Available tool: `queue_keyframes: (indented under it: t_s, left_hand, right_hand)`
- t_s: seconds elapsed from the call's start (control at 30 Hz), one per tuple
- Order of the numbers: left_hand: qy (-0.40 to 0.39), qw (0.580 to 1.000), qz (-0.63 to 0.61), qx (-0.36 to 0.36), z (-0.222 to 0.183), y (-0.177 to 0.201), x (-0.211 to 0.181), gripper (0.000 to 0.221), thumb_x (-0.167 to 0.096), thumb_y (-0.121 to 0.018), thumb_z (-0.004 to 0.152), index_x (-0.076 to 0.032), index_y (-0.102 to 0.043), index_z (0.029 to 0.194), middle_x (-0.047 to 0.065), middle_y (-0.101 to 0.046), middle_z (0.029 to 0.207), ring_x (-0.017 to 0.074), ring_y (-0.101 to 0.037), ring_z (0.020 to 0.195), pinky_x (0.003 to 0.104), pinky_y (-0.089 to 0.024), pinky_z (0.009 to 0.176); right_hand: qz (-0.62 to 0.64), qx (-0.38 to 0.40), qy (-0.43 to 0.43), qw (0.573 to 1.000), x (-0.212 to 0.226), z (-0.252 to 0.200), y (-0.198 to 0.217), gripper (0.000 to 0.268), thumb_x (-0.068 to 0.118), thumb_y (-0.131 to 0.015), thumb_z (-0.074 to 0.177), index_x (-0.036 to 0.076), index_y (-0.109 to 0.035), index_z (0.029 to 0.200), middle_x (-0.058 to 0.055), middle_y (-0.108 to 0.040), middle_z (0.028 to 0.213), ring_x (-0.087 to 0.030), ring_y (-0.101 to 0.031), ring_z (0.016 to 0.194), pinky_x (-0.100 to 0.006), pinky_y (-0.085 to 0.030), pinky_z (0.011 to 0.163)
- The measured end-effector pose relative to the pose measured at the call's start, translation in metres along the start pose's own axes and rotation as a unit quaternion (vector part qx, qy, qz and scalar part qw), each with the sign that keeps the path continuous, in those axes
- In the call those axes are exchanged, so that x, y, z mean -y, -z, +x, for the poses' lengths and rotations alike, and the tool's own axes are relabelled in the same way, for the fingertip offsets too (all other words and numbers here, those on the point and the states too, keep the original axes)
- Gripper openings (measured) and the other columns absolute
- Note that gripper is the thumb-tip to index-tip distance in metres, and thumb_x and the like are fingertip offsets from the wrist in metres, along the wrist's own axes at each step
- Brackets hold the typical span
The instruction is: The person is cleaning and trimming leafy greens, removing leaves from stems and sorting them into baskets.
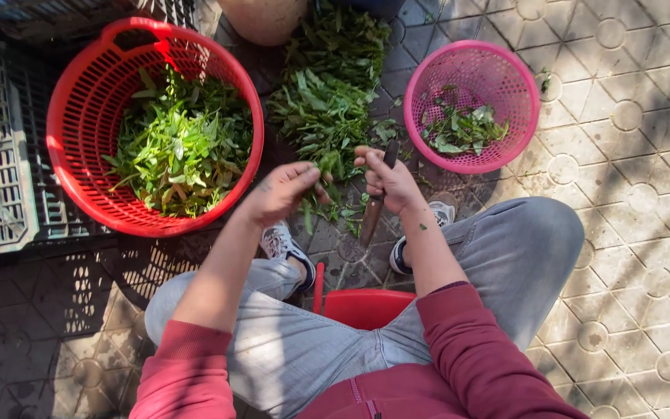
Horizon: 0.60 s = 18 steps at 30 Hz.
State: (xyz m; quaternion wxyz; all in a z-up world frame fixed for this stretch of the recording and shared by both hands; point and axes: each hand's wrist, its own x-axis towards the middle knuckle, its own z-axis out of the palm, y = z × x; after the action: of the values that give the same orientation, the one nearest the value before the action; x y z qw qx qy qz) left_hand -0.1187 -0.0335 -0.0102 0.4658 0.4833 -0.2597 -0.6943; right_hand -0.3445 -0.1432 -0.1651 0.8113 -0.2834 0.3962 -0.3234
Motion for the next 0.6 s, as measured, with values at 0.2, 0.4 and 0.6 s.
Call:
queue_keyframes:
  t_s: [0.2,0.4,0.6]
  left_hand:
    - [-0.118,0.784,0.561,-0.236,-0.03,0.107,-0.058,0.035,-0.036,-0.082,0.116,-0.007,-0.077,0.134,0.025,-0.078,0.119,0.0458,-0.075,0.115,0.061,-0.058,0.097]
    - [-0.057,0.753,0.59,-0.286,-0.054,0.124,-0.052,0.098,-0.052,-0.077,0.109,0.004,-0.028,0.172,0.036,-0.038,0.172,0.0523,-0.036,0.158,0.068,-0.034,0.123]
    - [-0.109,0.753,0.606,-0.23,-0.048,0.089,-0.063,0.07,-0.038,-0.076,0.108,-0.001,-0.052,0.161,0.023,-0.068,0.146,0.0448,-0.066,0.126,0.059,-0.053,0.093]
  right_hand:
    - [-0.725,-0.057,-0.092,0.68,-0.189,0.072,0.163,0.063,0.04,-0.064,0.1,0.023,-0.062,0.16,-0.018,-0.078,0.135,-0.038,-0.076,0.124,-0.058,-0.062,0.101]
    - [-0.616,0.03,-0.102,0.78,-0.203,0.048,0.082,0.057,0.038,-0.061,0.108,0.011,-0.061,0.158,-0.014,-0.072,0.149,-0.035,-0.07,0.132,-0.047,-0.055,0.108]
    - [-0.731,0.141,-0.103,0.66,-0.252,0.032,0.05,0.047,0.016,-0.05,0.109,0.017,-0.063,0.154,-0.01,-0.041,0.168,-0.041,-0.065,0.13,-0.059,-0.063,0.083]
